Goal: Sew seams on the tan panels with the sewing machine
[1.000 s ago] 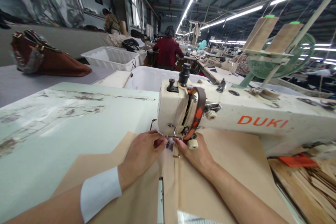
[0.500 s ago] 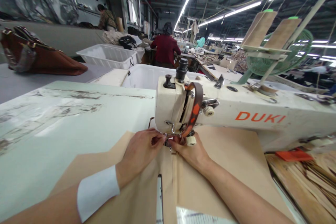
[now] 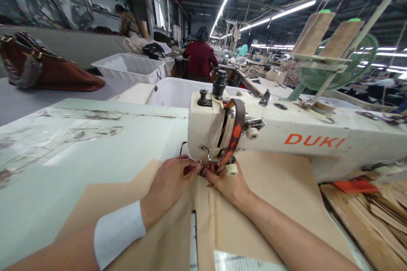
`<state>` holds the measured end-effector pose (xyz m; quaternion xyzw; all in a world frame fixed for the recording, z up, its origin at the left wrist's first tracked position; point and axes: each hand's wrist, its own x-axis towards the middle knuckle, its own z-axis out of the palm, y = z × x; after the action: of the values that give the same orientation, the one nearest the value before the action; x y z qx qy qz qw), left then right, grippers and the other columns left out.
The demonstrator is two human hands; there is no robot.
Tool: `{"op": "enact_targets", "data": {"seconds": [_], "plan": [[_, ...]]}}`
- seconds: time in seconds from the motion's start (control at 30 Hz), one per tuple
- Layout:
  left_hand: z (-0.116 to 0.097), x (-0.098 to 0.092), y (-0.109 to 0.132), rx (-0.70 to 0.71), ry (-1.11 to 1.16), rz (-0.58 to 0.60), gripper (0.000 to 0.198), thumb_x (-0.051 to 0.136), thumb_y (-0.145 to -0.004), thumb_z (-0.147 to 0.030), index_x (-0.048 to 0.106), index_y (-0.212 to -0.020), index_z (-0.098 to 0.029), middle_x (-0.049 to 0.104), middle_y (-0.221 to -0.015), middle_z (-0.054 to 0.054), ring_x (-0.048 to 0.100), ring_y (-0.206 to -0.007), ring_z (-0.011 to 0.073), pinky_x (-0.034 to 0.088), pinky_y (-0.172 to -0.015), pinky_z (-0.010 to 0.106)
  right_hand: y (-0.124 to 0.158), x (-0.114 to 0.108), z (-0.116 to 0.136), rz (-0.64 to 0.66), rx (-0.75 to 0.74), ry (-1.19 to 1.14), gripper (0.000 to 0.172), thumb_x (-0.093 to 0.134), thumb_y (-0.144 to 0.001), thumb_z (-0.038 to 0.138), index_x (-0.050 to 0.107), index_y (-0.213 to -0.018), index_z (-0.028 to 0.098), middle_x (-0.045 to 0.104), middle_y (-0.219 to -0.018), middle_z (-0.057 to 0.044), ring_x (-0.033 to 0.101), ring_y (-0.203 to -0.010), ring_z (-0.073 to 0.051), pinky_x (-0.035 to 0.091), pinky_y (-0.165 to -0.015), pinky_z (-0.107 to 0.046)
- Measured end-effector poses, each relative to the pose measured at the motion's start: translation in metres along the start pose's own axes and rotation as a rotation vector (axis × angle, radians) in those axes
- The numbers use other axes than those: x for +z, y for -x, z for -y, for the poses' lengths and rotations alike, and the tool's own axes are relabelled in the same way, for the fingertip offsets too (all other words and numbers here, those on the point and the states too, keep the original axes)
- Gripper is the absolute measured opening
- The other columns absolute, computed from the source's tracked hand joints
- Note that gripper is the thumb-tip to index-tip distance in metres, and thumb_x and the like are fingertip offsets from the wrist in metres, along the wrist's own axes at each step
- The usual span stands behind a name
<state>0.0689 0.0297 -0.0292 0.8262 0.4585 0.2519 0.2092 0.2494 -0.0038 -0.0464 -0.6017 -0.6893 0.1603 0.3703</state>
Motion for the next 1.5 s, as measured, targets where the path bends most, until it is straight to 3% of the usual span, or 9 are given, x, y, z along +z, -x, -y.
{"op": "enact_targets", "data": {"seconds": [0.17,0.53,0.8,1.5], "plan": [[0.002,0.001,0.001,0.013,0.012,-0.005,0.02,0.059,-0.093,-0.028,0.078,-0.094,-0.023,0.075,-0.095,0.003,0.069,-0.084,0.0211,0.049,-0.079,0.028,0.0,0.0,0.001,0.005,-0.024,0.037,0.006,0.059,-0.082,0.019,0.061,-0.077,0.019,0.066,-0.071,-0.002,0.06,-0.063,-0.015,0.048,-0.059,-0.023],[0.001,0.002,0.002,0.025,0.026,-0.008,0.019,0.061,-0.092,-0.023,0.079,-0.097,-0.024,0.076,-0.098,0.001,0.07,-0.086,0.0213,0.051,-0.083,0.03,0.002,-0.002,0.005,-0.044,-0.085,0.204,0.007,0.059,-0.081,0.018,0.065,-0.083,0.018,0.067,-0.079,-0.006,0.061,-0.075,-0.019,0.044,-0.07,-0.027],[0.001,0.0,0.003,0.029,0.018,-0.001,0.019,0.063,-0.088,-0.02,0.079,-0.099,-0.024,0.076,-0.101,0.003,0.071,-0.085,0.0214,0.053,-0.081,0.029,0.004,-0.004,0.008,-0.04,-0.11,0.218,0.011,0.057,-0.082,0.019,0.067,-0.088,0.018,0.066,-0.078,-0.006,0.059,-0.072,-0.019,0.044,-0.07,-0.027],[-0.007,-0.003,0.001,0.006,-0.029,-0.046,0.021,0.059,-0.091,-0.027,0.077,-0.085,-0.02,0.074,-0.083,0.003,0.067,-0.071,0.0185,0.047,-0.067,0.026,0.001,-0.009,0.005,-0.085,0.064,0.079,0.01,0.059,-0.078,0.023,0.06,-0.07,0.017,0.065,-0.069,-0.005,0.056,-0.058,-0.015,0.041,-0.055,-0.023]]}}
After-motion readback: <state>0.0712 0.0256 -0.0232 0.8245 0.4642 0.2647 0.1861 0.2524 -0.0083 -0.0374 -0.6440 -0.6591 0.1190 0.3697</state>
